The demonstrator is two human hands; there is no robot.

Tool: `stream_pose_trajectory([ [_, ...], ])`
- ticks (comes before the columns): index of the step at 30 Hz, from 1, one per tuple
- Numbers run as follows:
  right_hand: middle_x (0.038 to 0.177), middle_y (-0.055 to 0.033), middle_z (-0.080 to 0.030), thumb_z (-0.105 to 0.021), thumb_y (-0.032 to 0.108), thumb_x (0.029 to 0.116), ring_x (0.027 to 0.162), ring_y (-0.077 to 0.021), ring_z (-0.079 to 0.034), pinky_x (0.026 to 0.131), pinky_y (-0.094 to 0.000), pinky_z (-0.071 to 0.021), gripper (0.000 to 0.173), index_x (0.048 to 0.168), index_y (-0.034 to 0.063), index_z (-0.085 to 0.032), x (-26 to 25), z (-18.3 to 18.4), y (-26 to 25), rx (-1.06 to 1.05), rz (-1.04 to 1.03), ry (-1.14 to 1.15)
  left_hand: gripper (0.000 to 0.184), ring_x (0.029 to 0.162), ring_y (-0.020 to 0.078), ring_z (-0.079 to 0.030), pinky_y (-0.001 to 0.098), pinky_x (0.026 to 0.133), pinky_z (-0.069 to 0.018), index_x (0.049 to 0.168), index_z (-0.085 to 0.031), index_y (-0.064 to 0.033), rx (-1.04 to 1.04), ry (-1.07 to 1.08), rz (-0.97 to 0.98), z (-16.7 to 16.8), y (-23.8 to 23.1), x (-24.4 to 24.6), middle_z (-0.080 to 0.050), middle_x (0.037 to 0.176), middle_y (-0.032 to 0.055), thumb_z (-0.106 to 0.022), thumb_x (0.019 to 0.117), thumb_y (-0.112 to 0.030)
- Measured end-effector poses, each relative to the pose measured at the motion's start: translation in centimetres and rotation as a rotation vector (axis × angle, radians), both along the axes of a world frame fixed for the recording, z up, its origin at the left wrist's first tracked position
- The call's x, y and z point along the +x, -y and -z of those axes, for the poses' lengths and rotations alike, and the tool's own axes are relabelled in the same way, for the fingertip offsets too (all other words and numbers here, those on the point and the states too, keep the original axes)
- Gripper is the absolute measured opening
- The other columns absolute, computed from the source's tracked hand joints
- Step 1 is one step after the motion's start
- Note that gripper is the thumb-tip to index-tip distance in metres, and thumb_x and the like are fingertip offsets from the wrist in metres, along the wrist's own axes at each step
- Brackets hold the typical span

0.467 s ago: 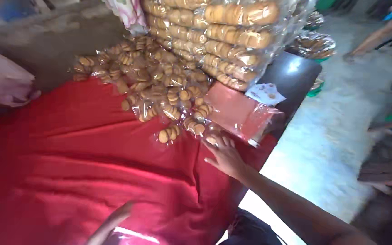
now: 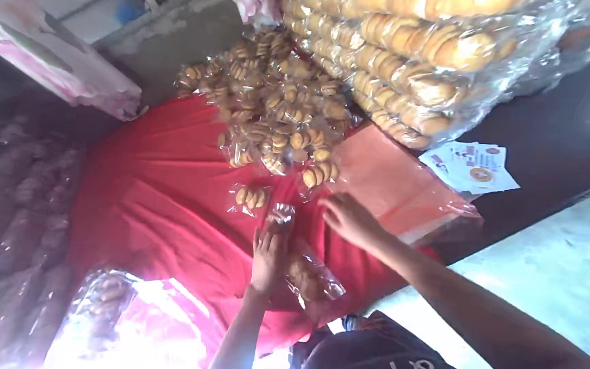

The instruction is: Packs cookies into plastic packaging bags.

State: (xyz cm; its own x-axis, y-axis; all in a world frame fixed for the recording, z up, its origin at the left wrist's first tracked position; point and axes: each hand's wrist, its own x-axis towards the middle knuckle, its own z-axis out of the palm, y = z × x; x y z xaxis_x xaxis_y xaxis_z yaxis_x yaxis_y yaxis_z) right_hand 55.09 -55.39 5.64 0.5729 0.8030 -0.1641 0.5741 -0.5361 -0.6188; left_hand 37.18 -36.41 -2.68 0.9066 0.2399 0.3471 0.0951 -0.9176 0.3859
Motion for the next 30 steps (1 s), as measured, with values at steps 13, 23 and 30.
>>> stream_pose_trajectory([
  [13,0.11,-0.0243,-0.069,-0.063,0.008,0.0971,0.107,-0.0389,-0.066,0.097,-0.0572,-0.0507,0.02,0.111,-0.0066,-0.067,2.2,3.5,-8.2,0.356,-0.062,0.09,0.033,0.093,0.0143,-0.069,0.0356,0.088,-0.0563,0.127,-0.063,0.0028,-0.888,-0.343,-0.562,-6.2,-1.3,-9.9,-0.072,0.106,0.0118,-0.064,0.0987,-0.013],
  [23,0.123,-0.0248,-0.061,-0.062,0.017,0.1011,0.104,-0.0291,-0.064,0.092,-0.0459,-0.0531,0.049,0.144,-0.0005,-0.045,3.5,3.4,-2.5,0.254,0.299,-0.698,0.026,0.086,0.0125,-0.063,0.0328,0.08,-0.0555,0.13,-0.051,-0.0005,-1.418,0.144,-0.595,-6.6,-3.5,1.8,-0.064,0.101,0.0072,-0.042,0.1082,-0.011],
  [30,0.094,-0.0065,-0.069,-0.06,0.006,0.0997,0.083,-0.0089,-0.064,0.08,-0.0292,-0.0542,0.012,0.105,0.0008,-0.07,3.2,2.6,-1.3,0.369,0.093,-0.503,0.03,0.112,0.0409,-0.064,0.059,0.099,-0.0481,0.118,-0.067,0.0061,-0.487,-0.077,-0.416,-4.4,-8.7,13.4,-0.065,0.122,0.0268,-0.062,0.1001,-0.017],
])
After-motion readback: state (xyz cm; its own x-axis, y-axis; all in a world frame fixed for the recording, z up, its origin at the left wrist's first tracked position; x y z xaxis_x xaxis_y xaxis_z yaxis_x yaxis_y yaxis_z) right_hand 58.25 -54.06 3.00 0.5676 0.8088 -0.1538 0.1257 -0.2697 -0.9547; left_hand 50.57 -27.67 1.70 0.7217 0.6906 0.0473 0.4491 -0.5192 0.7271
